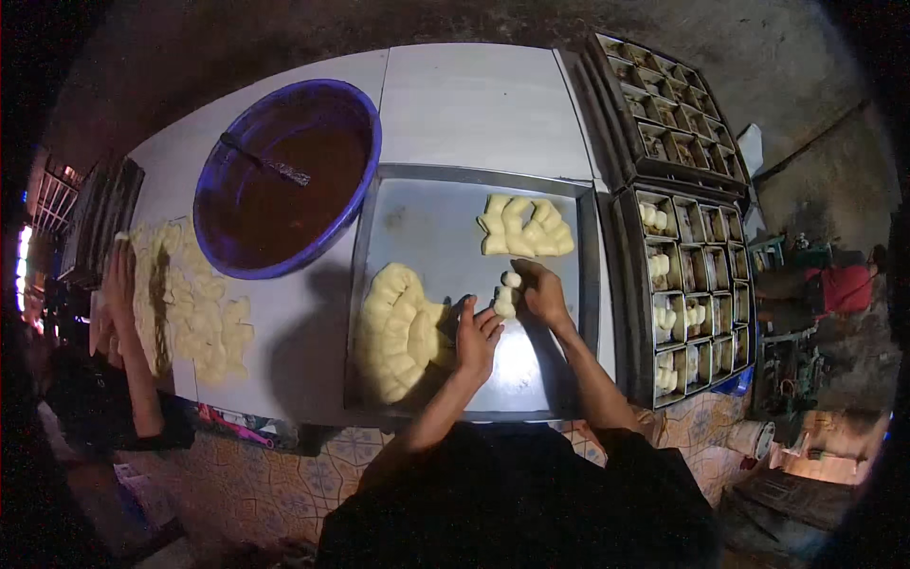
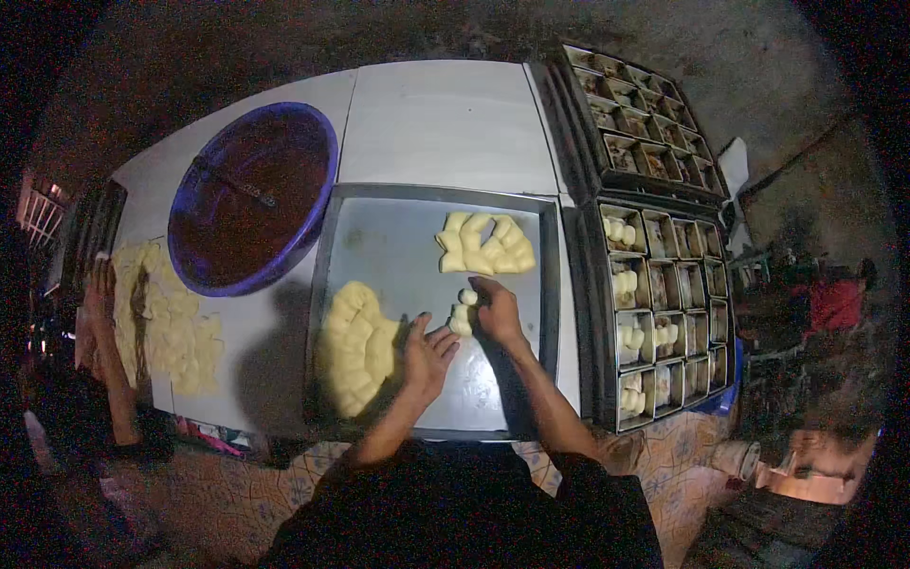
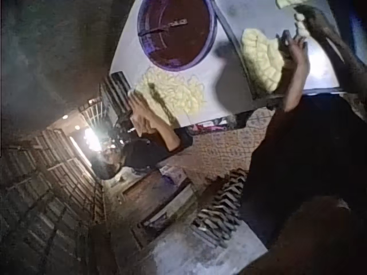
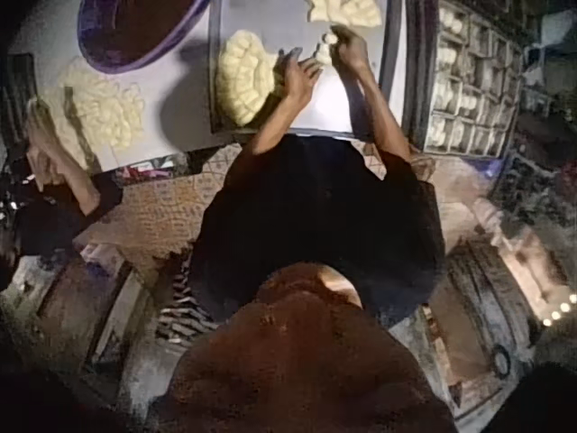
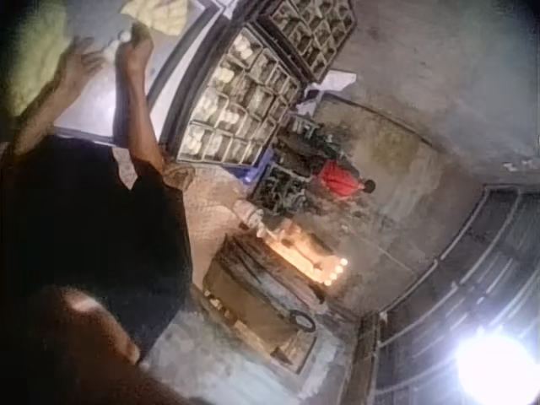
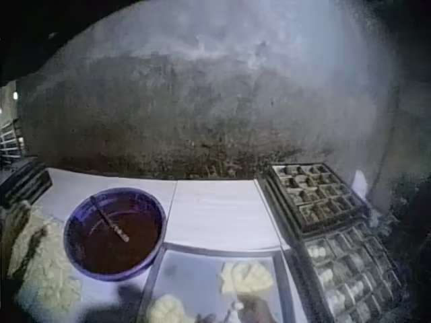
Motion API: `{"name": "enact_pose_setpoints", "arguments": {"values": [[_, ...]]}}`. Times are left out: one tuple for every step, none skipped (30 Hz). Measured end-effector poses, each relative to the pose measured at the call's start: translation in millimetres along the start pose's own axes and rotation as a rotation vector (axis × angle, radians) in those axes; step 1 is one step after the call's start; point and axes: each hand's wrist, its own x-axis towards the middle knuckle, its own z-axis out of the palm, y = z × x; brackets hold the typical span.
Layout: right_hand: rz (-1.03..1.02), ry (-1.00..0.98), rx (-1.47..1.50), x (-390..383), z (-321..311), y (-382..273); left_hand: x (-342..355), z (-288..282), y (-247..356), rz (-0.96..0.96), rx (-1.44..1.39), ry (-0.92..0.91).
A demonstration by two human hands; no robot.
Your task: The person prepares bread dough by hand, filling dough portions with chocolate spread, shaping and folding the dough, and placing the shaped dough pieces into baking tins.
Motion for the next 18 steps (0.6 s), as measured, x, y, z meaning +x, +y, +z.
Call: {"name": "enact_pose_setpoints", "arguments": {"values": [[0.052, -0.125, -0.155, -4, 0, -9, -1, -2, 1, 0.0, 0.001, 0.006], [-0.019, -0.139, -0.226, -6, 2, -11, -3, -1, 1, -0.008, 0.005, 0.004], [-0.011, -0.175, -0.272, -10, -1, -14, -6, -1, 2, -0.008, 0.01, 0.012], [-0.003, -0.21, -0.317, -14, -5, -17, -11, -2, 3, -0.007, 0.017, 0.018], [0.003, -0.193, -0.316, -19, -6, -19, -15, -3, 5, -0.027, 0.014, 0.031], [-0.151, -0.133, -0.433, -25, -5, -21, -17, -7, 5, -0.038, 0.028, 0.018], [-0.302, -0.067, -0.554, -30, -5, -24, -18, -11, 4, 0.019, 0.099, 0.06], [-0.252, -0.168, -0.617, -37, -7, -41, -17, -17, 2, 0.069, 0.175, 0.091], [-0.218, -0.196, -0.636, -42, -3, -48, -14, -24, 0, 0.139, 0.225, 0.129], [-0.352, -0.188, -0.725, -42, -2, -14, -10, -24, -5, 0.191, 0.287, 0.136], [-0.436, -0.115, -0.607, -45, 4, 11, -18, -15, -2, 0.181, 0.3, 0.152], [-0.342, -0.105, -0.548, -49, 15, 5, -25, -11, 5, 0.185, 0.305, 0.187], [-0.371, -0.046, -0.451, -55, 21, 7, -23, -21, 3, 0.171, 0.325, 0.137], [-0.371, -0.101, -0.301, -58, 22, 10, -21, -32, 1, 0.159, 0.346, 0.084], [-0.067, -0.187, -0.021, -73, 9, -13, -19, -50, 1, 0.133, 0.369, 0.034], [-0.047, -0.183, 0.184, -89, -9, -10, -21, -63, 5, 0.089, 0.198, -0.26], [-0.072, -0.183, 0.231, -98, -5, -24, -30, -90, 16, 0.102, -0.025, -0.479], [-0.092, -0.123, 0.28, -122, -30, -46, -30, -91, 14, 0.092, -0.016, -0.503]]}}
